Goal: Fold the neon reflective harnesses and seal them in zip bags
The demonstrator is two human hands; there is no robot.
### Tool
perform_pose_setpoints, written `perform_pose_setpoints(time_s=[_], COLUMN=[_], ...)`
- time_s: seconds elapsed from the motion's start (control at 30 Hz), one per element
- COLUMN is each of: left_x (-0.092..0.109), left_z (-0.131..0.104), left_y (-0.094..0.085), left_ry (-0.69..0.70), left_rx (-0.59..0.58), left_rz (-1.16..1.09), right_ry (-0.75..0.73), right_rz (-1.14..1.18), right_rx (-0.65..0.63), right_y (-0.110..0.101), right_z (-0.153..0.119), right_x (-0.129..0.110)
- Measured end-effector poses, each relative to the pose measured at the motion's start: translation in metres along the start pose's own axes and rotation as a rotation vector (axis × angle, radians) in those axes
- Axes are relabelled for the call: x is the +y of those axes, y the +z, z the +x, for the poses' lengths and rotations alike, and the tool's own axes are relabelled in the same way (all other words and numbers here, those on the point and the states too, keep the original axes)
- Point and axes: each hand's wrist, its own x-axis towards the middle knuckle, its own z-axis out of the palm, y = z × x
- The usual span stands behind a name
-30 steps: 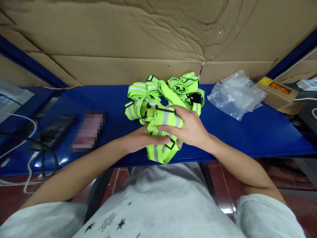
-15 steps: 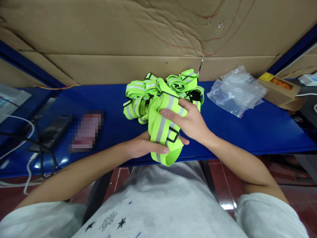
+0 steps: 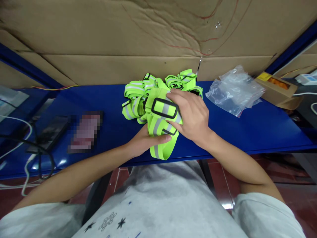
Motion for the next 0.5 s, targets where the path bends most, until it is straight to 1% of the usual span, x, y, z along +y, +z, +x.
perform_pose_setpoints(time_s=[0.07, 0.2, 0.27, 0.33, 0.4, 0.5], left_x=[0.0014, 0.0055, 0.006, 0.0047, 0.0023, -0.0002], left_z=[-0.0002, 0.0004, 0.0008, 0.0004, -0.0008, -0.0029], left_y=[0.001, 0.0024, 0.0031, 0.0039, 0.0048, 0.006], left_ry=[0.005, 0.008, -0.029, -0.07, -0.089, -0.078], left_rx=[-0.034, -0.138, -0.167, -0.134, -0.08, 0.016], left_rz=[0.008, -0.088, -0.155, -0.201, -0.189, -0.097], right_ry=[-0.01, -0.012, 0.028, 0.106, 0.173, 0.178], right_rz=[-0.006, -0.012, -0.012, -0.01, -0.017, -0.042], right_rx=[0.012, 0.029, 0.004, -0.03, -0.053, -0.052], right_y=[-0.0003, -0.0014, -0.0022, -0.0025, -0.0023, -0.0022], right_z=[-0.0013, -0.0009, 0.0004, 0.0014, 0.0015, 0.001], right_x=[-0.0025, -0.0091, -0.0104, -0.0095, -0.0069, -0.0034])
